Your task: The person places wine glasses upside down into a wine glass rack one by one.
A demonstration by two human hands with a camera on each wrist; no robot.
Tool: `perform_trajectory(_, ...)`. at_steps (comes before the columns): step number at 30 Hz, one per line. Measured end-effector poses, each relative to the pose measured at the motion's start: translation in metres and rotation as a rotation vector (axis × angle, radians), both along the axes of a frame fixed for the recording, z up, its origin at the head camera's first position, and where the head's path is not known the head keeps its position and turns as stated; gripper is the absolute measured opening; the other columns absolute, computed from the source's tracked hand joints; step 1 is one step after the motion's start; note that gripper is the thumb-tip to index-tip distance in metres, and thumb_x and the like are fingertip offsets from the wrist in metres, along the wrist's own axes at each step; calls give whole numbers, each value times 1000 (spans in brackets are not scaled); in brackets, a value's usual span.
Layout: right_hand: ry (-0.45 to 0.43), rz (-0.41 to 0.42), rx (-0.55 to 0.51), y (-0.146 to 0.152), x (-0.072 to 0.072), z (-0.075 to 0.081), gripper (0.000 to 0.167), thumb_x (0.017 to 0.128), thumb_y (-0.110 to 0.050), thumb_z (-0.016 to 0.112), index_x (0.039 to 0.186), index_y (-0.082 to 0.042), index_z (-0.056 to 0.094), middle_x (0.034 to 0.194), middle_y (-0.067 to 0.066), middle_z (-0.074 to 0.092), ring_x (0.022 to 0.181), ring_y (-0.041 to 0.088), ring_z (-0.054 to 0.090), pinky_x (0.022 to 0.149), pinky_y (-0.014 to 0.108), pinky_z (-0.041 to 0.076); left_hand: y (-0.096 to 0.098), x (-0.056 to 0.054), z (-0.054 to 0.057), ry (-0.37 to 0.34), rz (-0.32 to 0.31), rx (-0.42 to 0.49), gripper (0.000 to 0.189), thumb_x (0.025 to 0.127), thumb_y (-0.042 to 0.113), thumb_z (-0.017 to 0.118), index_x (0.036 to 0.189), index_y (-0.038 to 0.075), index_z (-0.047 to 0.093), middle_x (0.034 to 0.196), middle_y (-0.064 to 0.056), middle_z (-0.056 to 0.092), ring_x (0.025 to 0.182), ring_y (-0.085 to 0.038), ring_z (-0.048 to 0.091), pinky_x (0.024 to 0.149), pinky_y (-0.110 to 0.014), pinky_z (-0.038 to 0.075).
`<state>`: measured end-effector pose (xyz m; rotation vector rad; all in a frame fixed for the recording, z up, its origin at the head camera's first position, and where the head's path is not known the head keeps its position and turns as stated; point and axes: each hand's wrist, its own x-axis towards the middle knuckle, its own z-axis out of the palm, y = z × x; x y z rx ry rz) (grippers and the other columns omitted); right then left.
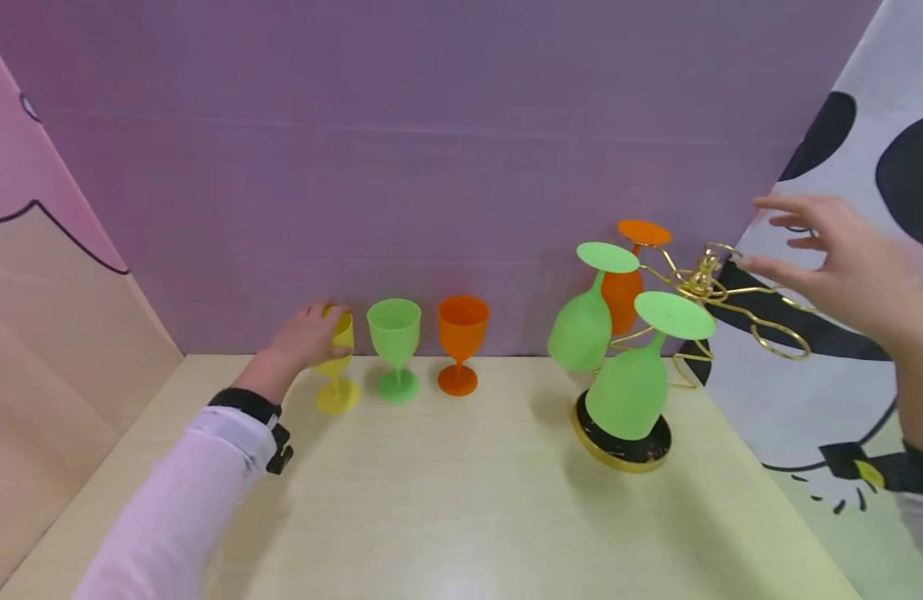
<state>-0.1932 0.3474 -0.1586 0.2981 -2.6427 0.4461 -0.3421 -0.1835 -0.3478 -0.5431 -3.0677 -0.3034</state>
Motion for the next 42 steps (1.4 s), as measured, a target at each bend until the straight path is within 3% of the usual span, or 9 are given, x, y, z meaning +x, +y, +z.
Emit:
perform_trajectory(2, -45, 5, 105, 3, -10, 8, 66, 91, -12, 67, 145, 3, 34, 139, 34, 38, 118, 52, 39, 94, 69, 36, 0, 0, 0, -6, 3, 2, 70, 92, 30, 65, 147, 4, 33, 151, -29, 26, 136, -51, 27, 110, -65, 28)
perform_trajectory(7, -122, -2, 368, 12, -37, 17, 72, 85, -13, 74, 141, 9, 36, 131, 35, 44, 114, 50, 44, 91, 66, 42, 0, -1, -1, -13, 0, -3, 71, 92, 31, 66, 148, 4, 32, 150, -29, 26, 136, -51, 26, 111, -65, 28)
perform_trajectory(11, -228, 24, 458, 17, -57, 19, 74, 81, -17, 78, 139, 11, 39, 132, 35, 46, 118, 50, 44, 94, 66, 41, 0, -1, 0, -16, 0, -1, 71, 92, 30, 66, 147, 3, 32, 150, -29, 26, 136, -51, 27, 110, -65, 28)
perform_trajectory(17, -348, 115, 453, 19, -77, 13, 73, 79, -10, 78, 139, 10, 40, 136, 35, 45, 122, 50, 45, 98, 63, 41, 0, 0, 1, -19, 1, 5, 70, 91, 30, 66, 147, 3, 33, 150, -29, 27, 136, -50, 27, 111, -65, 27)
perform_trajectory(22, -369, 164, 455, 17, -82, 5, 67, 78, -8, 78, 136, 7, 47, 129, 30, 52, 115, 45, 51, 94, 59, 47, -1, -1, 0, -5, -16, -15, 71, 91, 30, 66, 147, 1, 33, 148, -31, 28, 135, -51, 28, 111, -64, 27)
perform_trajectory(34, -331, 203, 420, 12, -78, 1, 44, 81, 1, 74, 123, 5, 60, 115, 22, 64, 102, 36, 60, 89, 54, 52, -7, -3, -4, 0, -11, -5, 71, 91, 29, 67, 146, 1, 34, 147, -30, 28, 134, -51, 28, 111, -64, 27)
perform_trajectory(42, -279, 230, 481, 9, -80, -3, 24, 84, -2, 70, 108, -2, 69, 105, 11, 69, 90, 22, 62, 79, 37, 56, -9, 2, -5, -1, -7, 17, 69, 91, 28, 66, 146, 2, 34, 148, -30, 28, 135, -51, 26, 112, -65, 25)
